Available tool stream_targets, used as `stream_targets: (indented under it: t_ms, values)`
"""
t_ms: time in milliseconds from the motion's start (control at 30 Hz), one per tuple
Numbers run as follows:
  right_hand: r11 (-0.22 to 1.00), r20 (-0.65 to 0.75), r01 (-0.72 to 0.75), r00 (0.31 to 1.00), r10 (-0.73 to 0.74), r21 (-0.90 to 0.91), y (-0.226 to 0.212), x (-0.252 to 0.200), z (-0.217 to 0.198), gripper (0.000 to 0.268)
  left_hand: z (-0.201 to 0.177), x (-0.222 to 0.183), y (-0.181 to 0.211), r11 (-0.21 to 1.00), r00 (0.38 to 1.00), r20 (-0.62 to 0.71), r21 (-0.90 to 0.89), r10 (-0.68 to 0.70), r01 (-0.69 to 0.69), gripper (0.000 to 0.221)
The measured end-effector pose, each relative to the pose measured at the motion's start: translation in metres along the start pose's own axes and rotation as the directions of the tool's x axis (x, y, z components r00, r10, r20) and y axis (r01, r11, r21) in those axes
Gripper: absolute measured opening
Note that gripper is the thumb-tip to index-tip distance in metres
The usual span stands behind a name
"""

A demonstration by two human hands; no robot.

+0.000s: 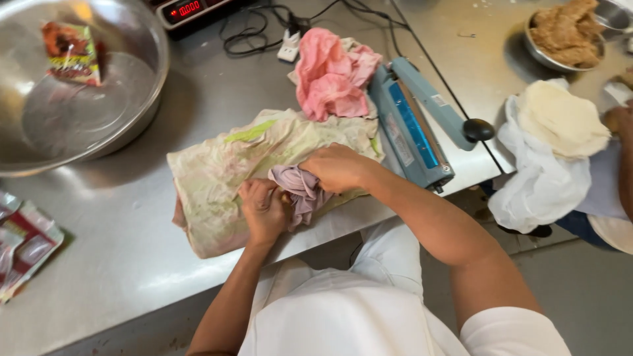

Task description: The person wipes small food packets with a cloth and seals them one at a time using a heat sealing machine.

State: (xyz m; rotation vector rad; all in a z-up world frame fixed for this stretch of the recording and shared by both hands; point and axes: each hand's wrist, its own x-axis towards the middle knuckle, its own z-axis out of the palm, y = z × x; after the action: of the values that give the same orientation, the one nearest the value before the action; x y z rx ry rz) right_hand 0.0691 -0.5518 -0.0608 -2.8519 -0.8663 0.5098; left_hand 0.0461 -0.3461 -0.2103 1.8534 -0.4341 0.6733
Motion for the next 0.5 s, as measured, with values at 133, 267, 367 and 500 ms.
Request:
stream_targets:
  t_ms: [133, 267, 367, 500]
  values:
    - [0.993, 0.0, -0.039, 0.999, 0.039, 0.112, 0.032, -0.019, 0.009, 0.028, -0.007, 0.006, 0.017, 1.0, 1.0, 0.009, -0.004, -0.02, 0.02, 0.011]
    - [0.982, -0.038, -0.166, 0.985, 0.17, 0.093, 0.082, -0.036, 0.029, 0.053, -0.009, 0.009, 0.005, 0.999, 0.999, 0.007, 0.004, -0.046, 0.046, 0.006]
    - [0.984, -0.167, -0.149, 0.972, 0.163, 0.095, 0.093, -0.064, 0.009, 0.044, -0.013, 0.012, -0.001, 0.998, 0.997, 0.044, -0.037, -0.057, 0.059, 0.007]
    - [0.908, -0.19, -0.194, 0.941, 0.279, 0.371, 0.01, -0.101, -0.07, 0.067, -0.015, 0.024, 0.019, 0.994, 0.995, 0.012, -0.052, -0.094, 0.095, 0.003]
